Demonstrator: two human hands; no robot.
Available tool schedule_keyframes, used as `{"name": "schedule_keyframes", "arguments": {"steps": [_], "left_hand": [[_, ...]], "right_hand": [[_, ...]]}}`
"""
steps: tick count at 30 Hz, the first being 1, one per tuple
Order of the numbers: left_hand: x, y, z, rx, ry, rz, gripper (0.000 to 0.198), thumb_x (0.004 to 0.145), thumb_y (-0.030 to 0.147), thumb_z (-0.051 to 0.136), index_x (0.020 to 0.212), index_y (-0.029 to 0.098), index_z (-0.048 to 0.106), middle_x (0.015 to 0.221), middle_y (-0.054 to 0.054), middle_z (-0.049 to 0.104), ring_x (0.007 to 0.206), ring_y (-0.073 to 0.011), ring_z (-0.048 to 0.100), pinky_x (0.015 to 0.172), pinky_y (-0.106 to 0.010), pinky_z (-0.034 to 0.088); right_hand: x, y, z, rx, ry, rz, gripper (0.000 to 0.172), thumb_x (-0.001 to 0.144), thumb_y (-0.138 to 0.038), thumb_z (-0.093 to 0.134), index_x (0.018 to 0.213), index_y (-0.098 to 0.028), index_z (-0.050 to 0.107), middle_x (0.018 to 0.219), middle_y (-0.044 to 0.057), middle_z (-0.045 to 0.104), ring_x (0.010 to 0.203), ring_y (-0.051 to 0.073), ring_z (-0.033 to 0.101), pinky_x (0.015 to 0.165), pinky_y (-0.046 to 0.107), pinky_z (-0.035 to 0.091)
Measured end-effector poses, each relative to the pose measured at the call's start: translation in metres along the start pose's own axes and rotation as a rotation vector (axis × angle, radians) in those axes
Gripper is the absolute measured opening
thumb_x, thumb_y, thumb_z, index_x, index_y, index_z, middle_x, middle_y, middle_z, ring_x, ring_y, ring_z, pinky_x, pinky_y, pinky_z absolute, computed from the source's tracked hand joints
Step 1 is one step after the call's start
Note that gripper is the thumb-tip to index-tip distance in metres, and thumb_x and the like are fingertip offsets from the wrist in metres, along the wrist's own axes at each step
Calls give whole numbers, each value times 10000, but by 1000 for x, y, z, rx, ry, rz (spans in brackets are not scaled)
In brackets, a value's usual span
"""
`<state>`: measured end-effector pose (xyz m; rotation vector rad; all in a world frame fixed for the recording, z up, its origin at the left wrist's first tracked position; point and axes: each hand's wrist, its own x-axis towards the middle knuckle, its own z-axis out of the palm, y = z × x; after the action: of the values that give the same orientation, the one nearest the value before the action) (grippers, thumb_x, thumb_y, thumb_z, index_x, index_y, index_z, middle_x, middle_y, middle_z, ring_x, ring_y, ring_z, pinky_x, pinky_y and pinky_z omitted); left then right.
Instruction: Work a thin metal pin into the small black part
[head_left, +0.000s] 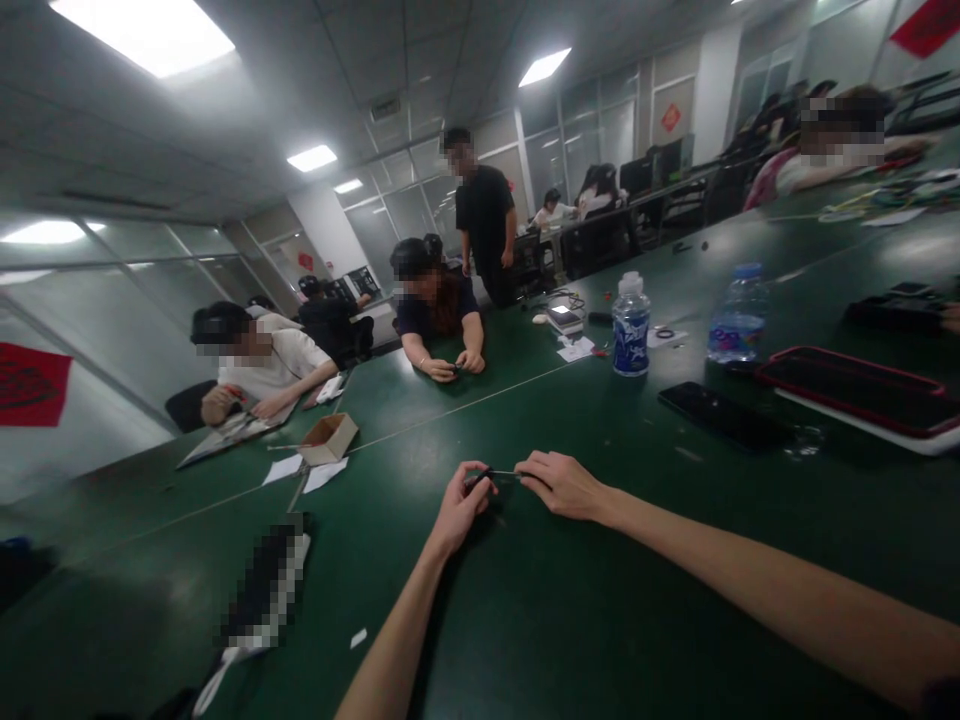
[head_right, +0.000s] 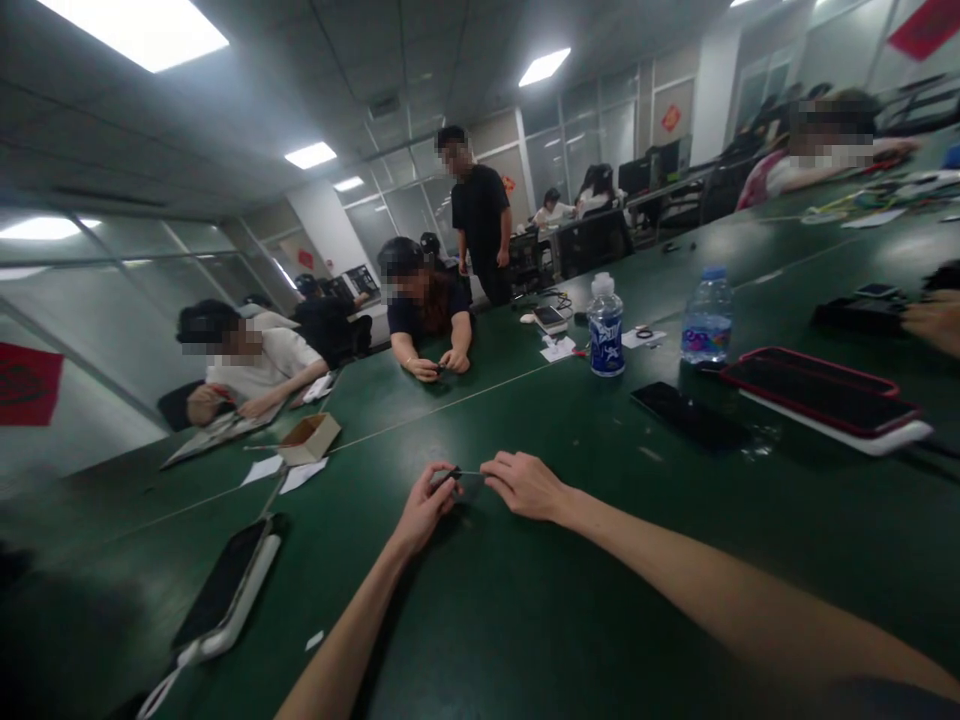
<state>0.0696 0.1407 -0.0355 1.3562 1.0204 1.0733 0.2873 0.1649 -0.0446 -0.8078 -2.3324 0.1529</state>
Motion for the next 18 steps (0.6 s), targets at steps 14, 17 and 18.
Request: {"name": "schedule_keyframes", "arguments": {"steps": [14,17,18], "left_hand": [[2,-4,-1,172,57,54,448,800,400,601,1164,156,507,846,-47,617,524,-72,428,488,-203,329],[4,-8,-2,241,76,89,472,810,397,580,1202,143,508,857,-61,631,518,-79,439,496,-213,357],[5,-10,-3,269,85,104,476,813,395,574,1208,137,511,849,-63,634,517,-82,441,500,-218,365]], "right_hand": [[-1,1,3,6,-16,75,255,942,-256,407,1082,-171,603,944,63,607,761,152,578,676,274,480],[-1,2,4,-5,-32,90,256,937,-260,422,1087,-161,606,945,66,605,777,156,583,690,277,487],[-1,2,4,-10,-39,94,259,936,-262,425,1091,-159,606,948,68,604,784,158,585,695,279,488]]}}
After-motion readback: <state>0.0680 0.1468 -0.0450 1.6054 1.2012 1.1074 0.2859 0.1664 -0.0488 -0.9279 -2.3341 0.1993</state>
